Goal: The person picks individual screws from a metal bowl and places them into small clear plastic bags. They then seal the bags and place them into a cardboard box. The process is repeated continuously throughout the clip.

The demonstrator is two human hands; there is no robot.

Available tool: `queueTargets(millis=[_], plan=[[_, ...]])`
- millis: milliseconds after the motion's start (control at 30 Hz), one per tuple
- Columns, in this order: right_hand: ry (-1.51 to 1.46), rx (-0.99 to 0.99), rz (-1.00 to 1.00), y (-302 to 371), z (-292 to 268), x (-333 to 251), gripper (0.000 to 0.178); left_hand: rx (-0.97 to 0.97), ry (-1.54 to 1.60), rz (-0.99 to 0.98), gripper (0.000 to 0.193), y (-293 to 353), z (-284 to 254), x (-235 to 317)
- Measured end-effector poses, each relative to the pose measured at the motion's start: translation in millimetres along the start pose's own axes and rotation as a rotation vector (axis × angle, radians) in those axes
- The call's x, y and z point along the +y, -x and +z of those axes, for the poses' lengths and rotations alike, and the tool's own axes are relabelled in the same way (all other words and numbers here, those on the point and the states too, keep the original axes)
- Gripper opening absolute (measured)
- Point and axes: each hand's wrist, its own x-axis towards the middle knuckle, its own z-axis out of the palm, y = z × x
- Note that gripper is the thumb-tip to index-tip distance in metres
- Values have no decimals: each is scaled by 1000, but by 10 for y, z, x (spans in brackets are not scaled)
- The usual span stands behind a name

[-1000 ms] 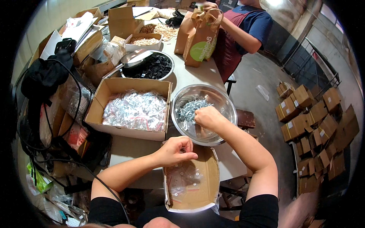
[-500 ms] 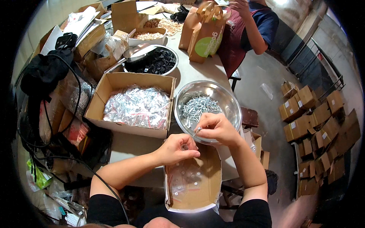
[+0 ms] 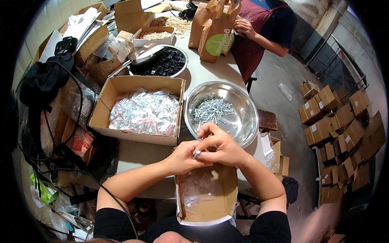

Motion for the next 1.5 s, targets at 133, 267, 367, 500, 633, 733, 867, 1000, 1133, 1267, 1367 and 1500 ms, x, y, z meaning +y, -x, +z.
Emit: queueTargets(millis=[133,267,367,500,633,733,867,1000,1133,1267,1367,1500], plan=[[67,-67,-60,-35,-123,-36,26,-33,-22,-16,24,7,-24,22],[276,87,133,-274,-459,137,21,-46,27,22,28,12,8,-119],[769,-3,108,-376,-552,447,19,-97,21,51,28,-27,7,-15],[1114,-119,100,-490,-432,638,16,-77,-3,139,28,-16,-11,-59],[1168,-194,223,-591,-388,590,16,-96,18,16,33,11,-17,-65],[1164,-211,270,-581,-392,555,23,-95,65,27,35,0,4,-151],[863,-54,131,-447,-481,339,34,-93,94,169,33,-19,37,-149],[248,52,67,-240,-340,9,30,-184,207,-121,28,-5,-59,-41],[160,-43,-151,-125,-158,-200,15,-192,214,-157,25,-8,-92,-41],[293,-43,-199,-39,-100,-255,18,-219,407,-158,29,-16,-80,-3],[452,42,-261,17,-98,-261,19,-266,349,-155,31,-7,-118,-54],[732,182,-358,46,-16,-227,23,-252,377,-174,30,-1,-80,-44]])
